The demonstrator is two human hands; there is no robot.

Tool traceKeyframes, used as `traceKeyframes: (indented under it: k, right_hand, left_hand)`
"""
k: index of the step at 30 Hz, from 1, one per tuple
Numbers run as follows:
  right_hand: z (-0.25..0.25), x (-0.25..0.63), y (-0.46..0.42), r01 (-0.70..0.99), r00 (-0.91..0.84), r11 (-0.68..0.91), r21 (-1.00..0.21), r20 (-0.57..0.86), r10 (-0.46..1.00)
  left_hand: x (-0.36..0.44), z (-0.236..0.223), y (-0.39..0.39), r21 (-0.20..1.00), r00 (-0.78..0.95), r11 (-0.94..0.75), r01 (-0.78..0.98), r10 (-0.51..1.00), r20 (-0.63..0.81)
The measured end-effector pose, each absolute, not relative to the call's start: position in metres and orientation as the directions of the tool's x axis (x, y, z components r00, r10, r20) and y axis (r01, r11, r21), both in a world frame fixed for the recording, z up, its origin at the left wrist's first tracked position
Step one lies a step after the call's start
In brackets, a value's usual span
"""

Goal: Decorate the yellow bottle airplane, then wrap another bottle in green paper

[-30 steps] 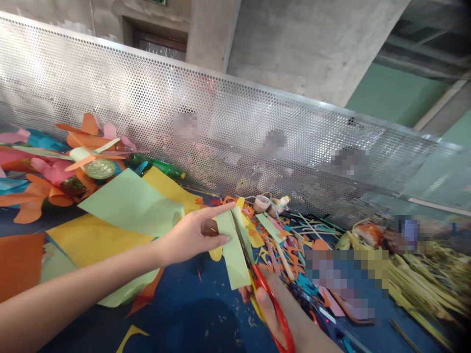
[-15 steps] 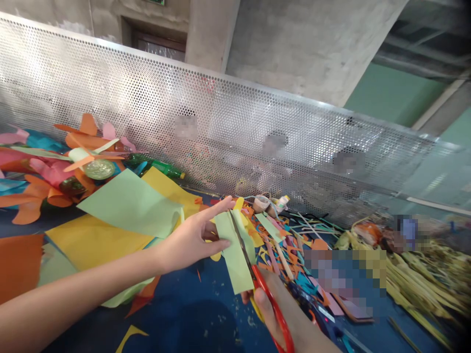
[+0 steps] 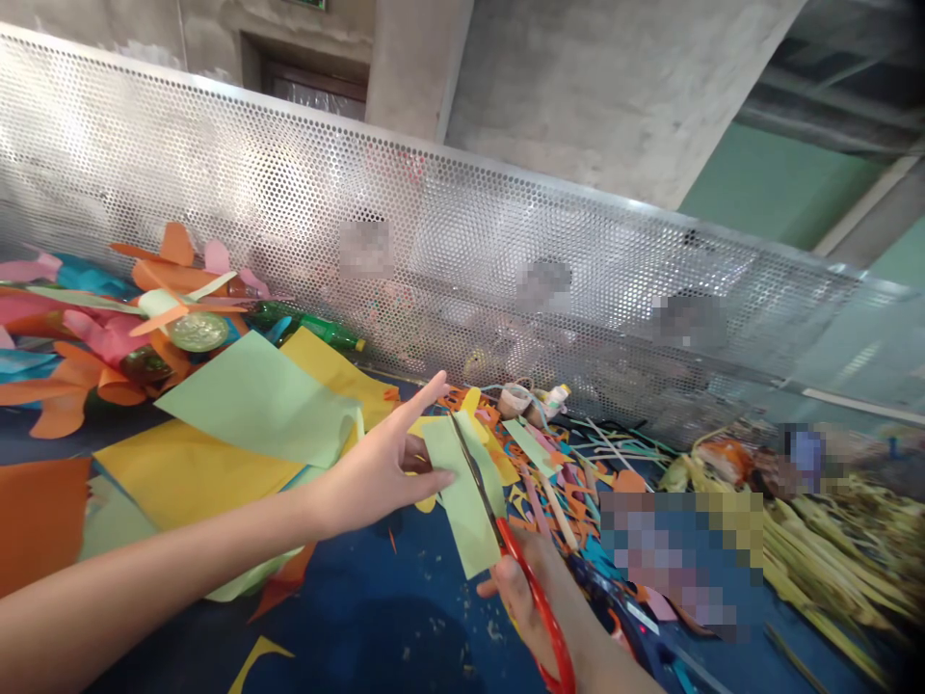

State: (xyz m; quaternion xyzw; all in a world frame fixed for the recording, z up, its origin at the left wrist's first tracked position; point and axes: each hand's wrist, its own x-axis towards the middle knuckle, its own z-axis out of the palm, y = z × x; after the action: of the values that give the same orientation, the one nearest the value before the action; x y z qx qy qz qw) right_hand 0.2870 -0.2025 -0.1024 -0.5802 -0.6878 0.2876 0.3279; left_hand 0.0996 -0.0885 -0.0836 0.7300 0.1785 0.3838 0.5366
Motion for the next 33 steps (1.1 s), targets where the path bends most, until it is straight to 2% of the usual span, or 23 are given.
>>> traceKeyframes:
  k: [5, 11, 15, 19, 21, 23, 25, 29, 33]
  right_hand:
    - [-0.115, 0.287, -0.199, 0.547, 0.015, 0.097, -0.832, 0.125, 0.992]
    - [-0.125, 0.282, -0.198, 0.461, 0.168, -0.033, -0.887, 0.051, 0.984]
    - [-0.123, 0.284, -0.193, 0.248, 0.282, -0.126, -0.960, -0.053, 0.958]
    - [-0.114, 0.298, -0.177, -0.001, 0.307, -0.022, -1.000, -0.021, 0.951]
    - [-0.111, 0.306, -0.171, -0.043, 0.278, -0.019, -0.999, -0.030, 0.960]
    - [-0.110, 0.313, -0.170, 0.038, 0.259, -0.040, -0.998, -0.029, 0.966]
    - [-0.109, 0.316, -0.174, 0.232, 0.207, -0.020, -0.972, 0.030, 0.978]
    - [-0.105, 0.311, -0.191, 0.661, -0.064, 0.157, -0.734, 0.153, 0.986]
    - [-0.104, 0.302, -0.199, 0.794, -0.187, 0.252, -0.553, 0.173, 0.967]
  left_hand:
    - [0.103, -0.088, -0.081, 0.930, 0.601, -0.341, -0.140, 0.717, 0.354]
    - [0.108, -0.088, -0.070, 0.984, 0.611, -0.114, -0.134, 0.772, 0.173]
    - [0.110, -0.091, -0.069, 0.993, 0.634, -0.060, -0.099, 0.766, 0.109]
    - [0.109, -0.091, -0.072, 0.993, 0.702, -0.108, -0.048, 0.704, 0.110]
    - [0.107, -0.091, -0.073, 0.994, 0.705, -0.111, -0.001, 0.705, 0.079]
    - [0.106, -0.090, -0.072, 0.994, 0.687, -0.097, 0.041, 0.726, 0.043]
    - [0.104, -0.088, -0.070, 0.995, 0.664, -0.081, 0.053, 0.748, 0.025]
    - [0.101, -0.080, -0.065, 0.996, 0.678, -0.078, 0.039, 0.734, 0.031]
    - [0.098, -0.072, -0.062, 0.994, 0.731, -0.108, 0.031, 0.680, 0.051]
